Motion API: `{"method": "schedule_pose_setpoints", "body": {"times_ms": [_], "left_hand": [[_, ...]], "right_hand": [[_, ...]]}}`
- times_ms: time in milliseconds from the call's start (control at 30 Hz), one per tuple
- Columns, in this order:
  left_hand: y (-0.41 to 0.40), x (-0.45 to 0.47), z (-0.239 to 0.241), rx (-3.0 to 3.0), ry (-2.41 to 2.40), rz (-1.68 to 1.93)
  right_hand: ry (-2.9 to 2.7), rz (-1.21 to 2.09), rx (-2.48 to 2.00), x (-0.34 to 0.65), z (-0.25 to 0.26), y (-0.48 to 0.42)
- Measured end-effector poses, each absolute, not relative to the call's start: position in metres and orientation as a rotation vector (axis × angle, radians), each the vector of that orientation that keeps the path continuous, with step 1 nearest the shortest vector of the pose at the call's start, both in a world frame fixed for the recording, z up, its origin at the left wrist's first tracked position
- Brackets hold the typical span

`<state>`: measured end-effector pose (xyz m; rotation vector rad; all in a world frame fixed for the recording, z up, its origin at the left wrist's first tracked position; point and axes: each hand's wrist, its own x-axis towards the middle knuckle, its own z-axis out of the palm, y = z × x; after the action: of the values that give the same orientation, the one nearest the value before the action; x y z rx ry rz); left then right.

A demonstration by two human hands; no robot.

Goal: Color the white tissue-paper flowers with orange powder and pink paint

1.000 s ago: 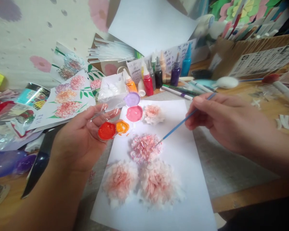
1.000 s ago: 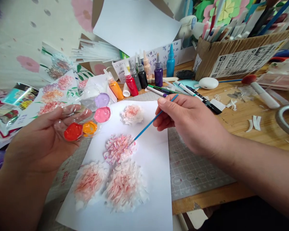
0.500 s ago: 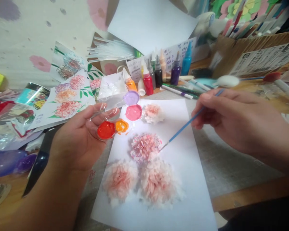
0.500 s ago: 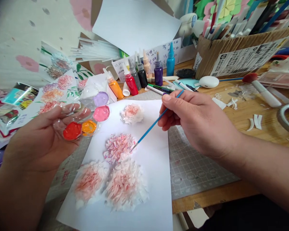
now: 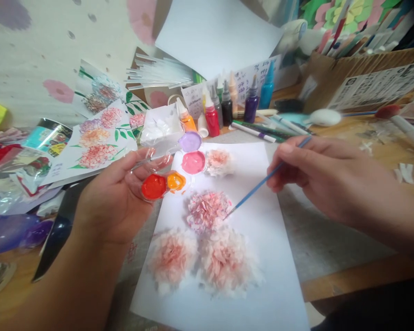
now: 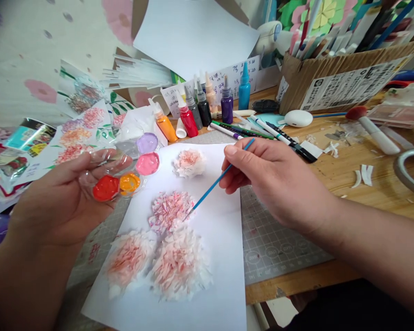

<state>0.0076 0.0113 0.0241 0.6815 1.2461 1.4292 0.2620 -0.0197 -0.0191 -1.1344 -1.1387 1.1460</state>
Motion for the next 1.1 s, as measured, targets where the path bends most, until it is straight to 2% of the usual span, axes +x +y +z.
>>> {"method": "schedule_pose_setpoints", "body": {"times_ms": [533, 767, 1100], "left_hand": [[0.011, 0.01, 0.027, 0.63, 1.261, 1.405], [0.01, 0.011, 0.028, 0.638, 1.306, 1.343], [-0.001, 0.007, 0.022, 0.731, 1.213, 1.204]], "right_hand": [[-1.045, 1.069, -1.205, 0.269, -0.017, -0.016], [-1.11, 1.146, -1.196, 0.268, -0.022, -0.018], [-0.897, 0.991, -1.047, 0.277, 0.011, -0.027]]}}
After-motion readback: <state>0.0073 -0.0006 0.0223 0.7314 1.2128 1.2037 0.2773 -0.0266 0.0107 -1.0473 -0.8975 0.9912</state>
